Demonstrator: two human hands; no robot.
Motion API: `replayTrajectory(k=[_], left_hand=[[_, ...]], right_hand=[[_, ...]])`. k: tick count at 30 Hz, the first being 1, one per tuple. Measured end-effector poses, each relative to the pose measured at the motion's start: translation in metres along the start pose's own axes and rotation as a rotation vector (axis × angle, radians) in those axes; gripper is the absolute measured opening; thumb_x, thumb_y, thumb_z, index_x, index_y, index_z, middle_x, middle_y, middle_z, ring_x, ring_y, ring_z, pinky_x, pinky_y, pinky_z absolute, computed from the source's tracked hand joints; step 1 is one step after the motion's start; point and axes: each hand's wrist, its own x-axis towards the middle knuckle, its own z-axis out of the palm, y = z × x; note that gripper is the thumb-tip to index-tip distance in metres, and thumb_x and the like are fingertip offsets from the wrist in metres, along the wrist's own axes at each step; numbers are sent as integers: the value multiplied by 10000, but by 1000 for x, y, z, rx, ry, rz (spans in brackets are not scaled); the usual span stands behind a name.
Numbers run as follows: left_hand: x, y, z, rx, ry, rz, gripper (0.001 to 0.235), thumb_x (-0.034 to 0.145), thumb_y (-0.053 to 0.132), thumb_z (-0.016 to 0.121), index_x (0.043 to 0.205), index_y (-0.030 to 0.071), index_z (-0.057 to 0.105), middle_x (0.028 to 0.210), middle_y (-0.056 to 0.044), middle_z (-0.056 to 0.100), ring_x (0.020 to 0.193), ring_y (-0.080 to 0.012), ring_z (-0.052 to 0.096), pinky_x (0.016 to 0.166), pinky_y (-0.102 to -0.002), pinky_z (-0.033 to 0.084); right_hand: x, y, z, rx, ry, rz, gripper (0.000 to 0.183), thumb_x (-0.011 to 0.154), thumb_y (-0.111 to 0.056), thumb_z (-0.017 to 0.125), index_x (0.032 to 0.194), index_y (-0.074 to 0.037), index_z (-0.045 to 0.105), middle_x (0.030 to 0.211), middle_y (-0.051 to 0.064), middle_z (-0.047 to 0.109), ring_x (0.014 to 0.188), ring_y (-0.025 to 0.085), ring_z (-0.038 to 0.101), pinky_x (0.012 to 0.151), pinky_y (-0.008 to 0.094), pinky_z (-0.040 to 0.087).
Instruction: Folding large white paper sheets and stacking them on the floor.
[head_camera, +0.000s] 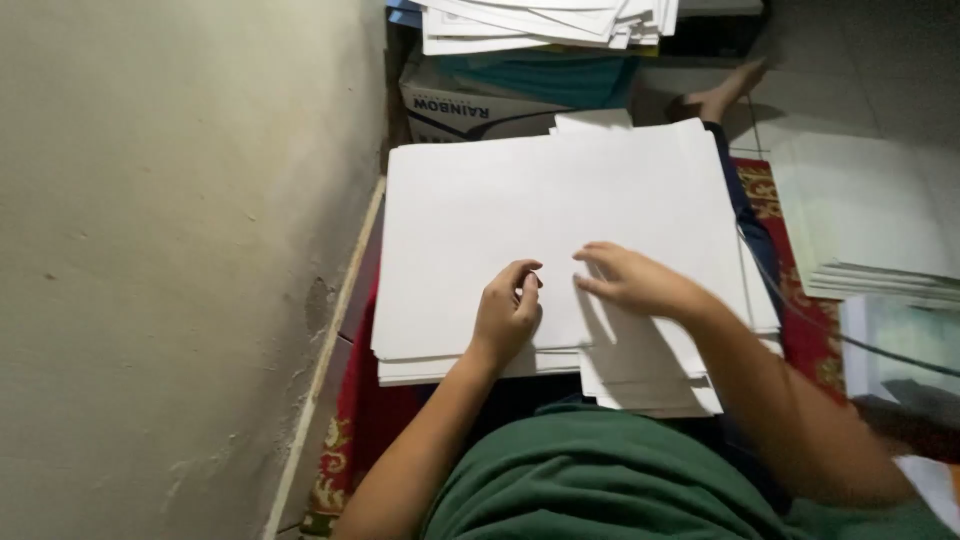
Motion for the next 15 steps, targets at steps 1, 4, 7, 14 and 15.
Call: replayTrajectory(k=[1, 4, 7, 14, 15], left_hand=[[-2, 2, 2, -7, -8, -1, 265, 1002, 196, 487, 1150, 83, 677, 852, -136, 714, 825, -283, 705, 661, -340, 563], [-6, 4, 11, 481, -136, 253, 243, 940, 240, 567, 1149, 188, 678, 983, -2, 677, 1016, -225, 634, 889, -353, 494], [-9, 2, 18, 752, -206, 415, 333, 821, 281, 714, 1141, 213, 651, 1168, -29, 618, 1186, -297, 556, 988, -450, 434], [-10, 18, 12, 735, -372, 433, 556, 882, 500, 670, 1344, 198, 600, 1429, -106, 555, 1381, -318, 456, 1104, -493, 317], [-8, 25, 10, 716, -418, 412, 624, 874, 544, 686, 1371, 178, 593, 1476, -129, 535, 1420, -332, 428, 1146, -519, 282]], right_hand=[[-11, 12, 8, 0, 1, 11, 547, 966, -352, 637, 1393, -15, 580, 1449, 291, 538, 1345, 468, 526, 1082, 569, 460], [-45, 47, 28, -255, 102, 22, 579, 932, -332, 678, 1455, -127, 536, 1517, 190, 484, 1403, 389, 489, 1122, 507, 450], [-77, 69, 44, -213, 161, 33, 593, 904, -457, 698, 1404, -189, 528, 1525, 130, 448, 1450, 372, 425, 1157, 515, 402], [-119, 50, 34, -53, 51, 3, 917, 693, -563, 862, 1444, -178, 504, 1611, 192, 378, 1521, 410, 272, 1256, 559, 174], [-118, 50, 32, -46, 43, 6, 919, 683, -545, 875, 1445, -184, 510, 1615, 185, 381, 1524, 400, 272, 1263, 551, 163]])
